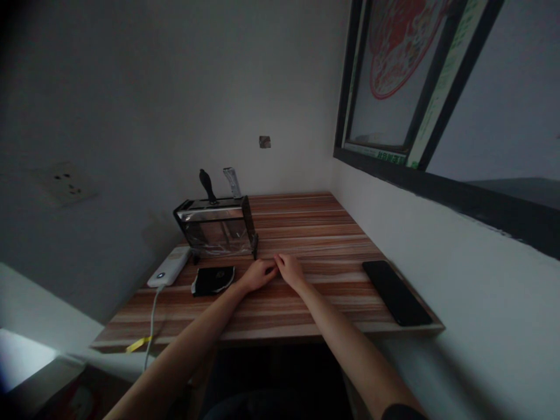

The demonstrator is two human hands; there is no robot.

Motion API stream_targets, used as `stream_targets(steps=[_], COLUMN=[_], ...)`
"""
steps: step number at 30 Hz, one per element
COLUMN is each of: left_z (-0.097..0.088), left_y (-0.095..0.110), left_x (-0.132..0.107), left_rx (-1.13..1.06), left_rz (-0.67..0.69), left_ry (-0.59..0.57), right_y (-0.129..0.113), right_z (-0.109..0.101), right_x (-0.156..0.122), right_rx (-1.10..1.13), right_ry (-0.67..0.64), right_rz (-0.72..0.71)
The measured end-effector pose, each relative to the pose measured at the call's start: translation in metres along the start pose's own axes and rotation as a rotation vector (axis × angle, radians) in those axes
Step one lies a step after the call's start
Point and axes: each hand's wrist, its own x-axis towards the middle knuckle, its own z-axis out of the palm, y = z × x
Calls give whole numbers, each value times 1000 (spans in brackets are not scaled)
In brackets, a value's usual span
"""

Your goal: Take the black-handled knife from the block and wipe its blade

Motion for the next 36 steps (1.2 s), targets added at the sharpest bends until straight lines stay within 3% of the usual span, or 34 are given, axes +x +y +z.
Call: stream_targets(steps=[36], left_z=[-1], left_y=[2], left_x=[0], left_rx=[13], left_rz=[-33], left_ry=[-5], right_y=[-2], right_z=[-2], right_x=[0], right_rx=[5], right_ry=[-4], right_rz=[-1])
